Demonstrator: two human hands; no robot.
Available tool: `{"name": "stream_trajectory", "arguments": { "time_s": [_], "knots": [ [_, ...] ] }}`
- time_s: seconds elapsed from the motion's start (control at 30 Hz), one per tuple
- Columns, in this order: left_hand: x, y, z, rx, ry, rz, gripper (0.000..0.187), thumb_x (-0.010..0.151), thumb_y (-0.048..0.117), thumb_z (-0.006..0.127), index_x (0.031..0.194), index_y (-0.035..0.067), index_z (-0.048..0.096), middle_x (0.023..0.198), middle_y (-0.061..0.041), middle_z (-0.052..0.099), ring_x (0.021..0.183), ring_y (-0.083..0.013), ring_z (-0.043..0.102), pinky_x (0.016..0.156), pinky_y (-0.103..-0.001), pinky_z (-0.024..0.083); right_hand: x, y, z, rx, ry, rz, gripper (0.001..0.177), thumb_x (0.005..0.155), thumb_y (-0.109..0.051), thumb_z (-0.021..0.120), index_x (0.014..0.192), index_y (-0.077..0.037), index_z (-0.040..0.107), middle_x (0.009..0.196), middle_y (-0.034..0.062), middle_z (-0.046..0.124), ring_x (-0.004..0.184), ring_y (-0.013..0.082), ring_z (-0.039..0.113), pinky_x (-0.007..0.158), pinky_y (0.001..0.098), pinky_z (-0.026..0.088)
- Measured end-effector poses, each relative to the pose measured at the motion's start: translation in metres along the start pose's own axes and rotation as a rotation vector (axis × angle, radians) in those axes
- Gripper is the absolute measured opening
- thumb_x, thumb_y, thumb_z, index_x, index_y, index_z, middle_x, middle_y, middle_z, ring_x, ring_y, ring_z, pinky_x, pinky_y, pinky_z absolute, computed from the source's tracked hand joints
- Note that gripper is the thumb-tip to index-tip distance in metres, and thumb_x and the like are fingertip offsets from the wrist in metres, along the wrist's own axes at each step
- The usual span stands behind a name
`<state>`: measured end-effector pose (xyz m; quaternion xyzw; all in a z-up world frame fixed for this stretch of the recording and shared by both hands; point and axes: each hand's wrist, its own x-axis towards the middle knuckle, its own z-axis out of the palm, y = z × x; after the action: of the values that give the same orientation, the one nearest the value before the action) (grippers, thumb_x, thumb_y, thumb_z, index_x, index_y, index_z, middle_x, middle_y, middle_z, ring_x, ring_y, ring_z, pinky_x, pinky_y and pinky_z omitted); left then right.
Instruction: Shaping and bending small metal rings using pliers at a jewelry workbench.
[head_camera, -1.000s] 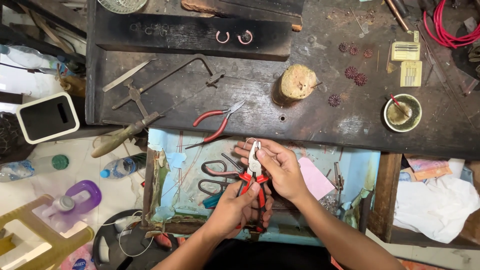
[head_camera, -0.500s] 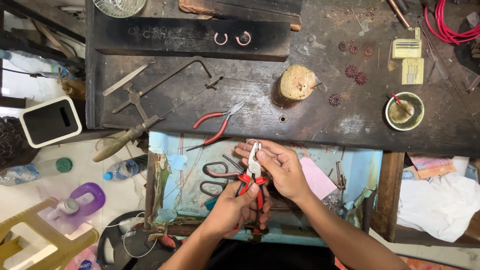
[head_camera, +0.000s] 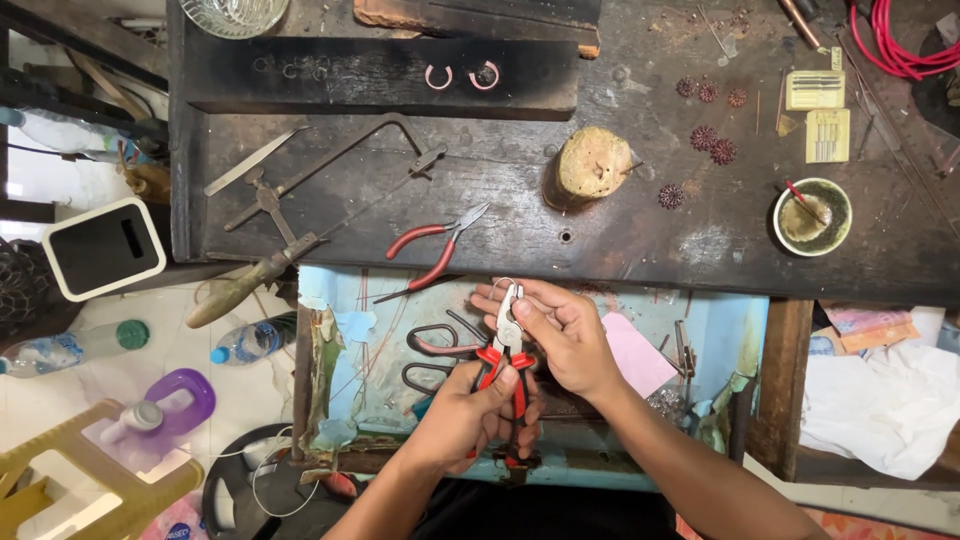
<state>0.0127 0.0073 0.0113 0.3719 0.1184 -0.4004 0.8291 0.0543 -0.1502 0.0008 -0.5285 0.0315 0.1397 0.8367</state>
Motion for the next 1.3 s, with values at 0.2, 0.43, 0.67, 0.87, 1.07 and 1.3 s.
{"name": "stream_trajectory", "arguments": {
  "time_s": [0.2,0.43,0.67,0.87,1.07,1.3],
  "knots": [
    [0.001,-0.001,-0.001,0.000,0.025,-0.028,0.038,0.105,0.028,0.055,0.093,-0.008,0.059,0.076,-0.021,0.062,0.057,-0.0294,0.060,0.049,-0.038,0.054,0.000,0.004,-0.001,0.017,0.009,0.001,0.035,0.103,-0.009,0.053,0.129,0.014,0.057,0.133,0.0326,0.064,0.124,0.0459,0.067,0.102,0.0490,0.063],
    [-0.008,-0.005,-0.006,0.007,0.067,-0.171,0.040,0.099,0.031,0.060,0.108,-0.008,0.062,0.088,-0.028,0.071,0.072,-0.0390,0.073,0.069,-0.047,0.065,-0.006,0.000,-0.010,0.120,-0.062,0.057,0.040,0.105,-0.015,0.048,0.134,0.012,0.055,0.135,0.0350,0.063,0.127,0.0468,0.065,0.109,0.0488,0.056],
    [-0.018,-0.010,-0.008,0.118,-0.140,-0.072,0.060,0.096,0.036,0.063,0.140,-0.004,0.055,0.130,-0.027,0.069,0.121,-0.0416,0.069,0.097,-0.050,0.061,-0.016,-0.005,-0.017,0.169,-0.078,0.016,0.048,0.108,-0.025,0.044,0.136,0.013,0.053,0.135,0.0382,0.061,0.125,0.0484,0.066,0.103,0.0476,0.058],
    [-0.024,-0.006,-0.011,0.149,-0.132,-0.044,0.060,0.096,0.036,0.063,0.136,-0.008,0.056,0.128,-0.028,0.069,0.119,-0.0407,0.071,0.095,-0.050,0.063,-0.018,-0.008,-0.019,0.083,0.034,0.001,0.052,0.108,-0.033,0.042,0.130,0.011,0.059,0.129,0.0373,0.067,0.116,0.0425,0.072,0.094,0.0418,0.061],
    [-0.022,-0.007,-0.012,0.179,-0.138,-0.058,0.064,0.095,0.037,0.064,0.139,-0.007,0.054,0.130,-0.030,0.068,0.121,-0.0417,0.070,0.095,-0.049,0.063,-0.016,-0.009,-0.007,-0.077,0.222,-0.017,0.034,0.103,-0.024,0.055,0.109,0.007,0.068,0.111,0.0339,0.076,0.101,0.0391,0.079,0.076,0.0346,0.066],
    [-0.021,-0.007,-0.010,0.173,-0.136,-0.074,0.058,0.096,0.033,0.062,0.136,-0.009,0.056,0.121,-0.028,0.070,0.106,-0.0409,0.074,0.088,-0.049,0.065,-0.017,-0.014,-0.004,-0.174,0.303,-0.027,0.023,0.102,-0.016,0.057,0.097,0.003,0.070,0.102,0.0287,0.079,0.094,0.0370,0.083,0.067,0.0300,0.064]
  ]
}}
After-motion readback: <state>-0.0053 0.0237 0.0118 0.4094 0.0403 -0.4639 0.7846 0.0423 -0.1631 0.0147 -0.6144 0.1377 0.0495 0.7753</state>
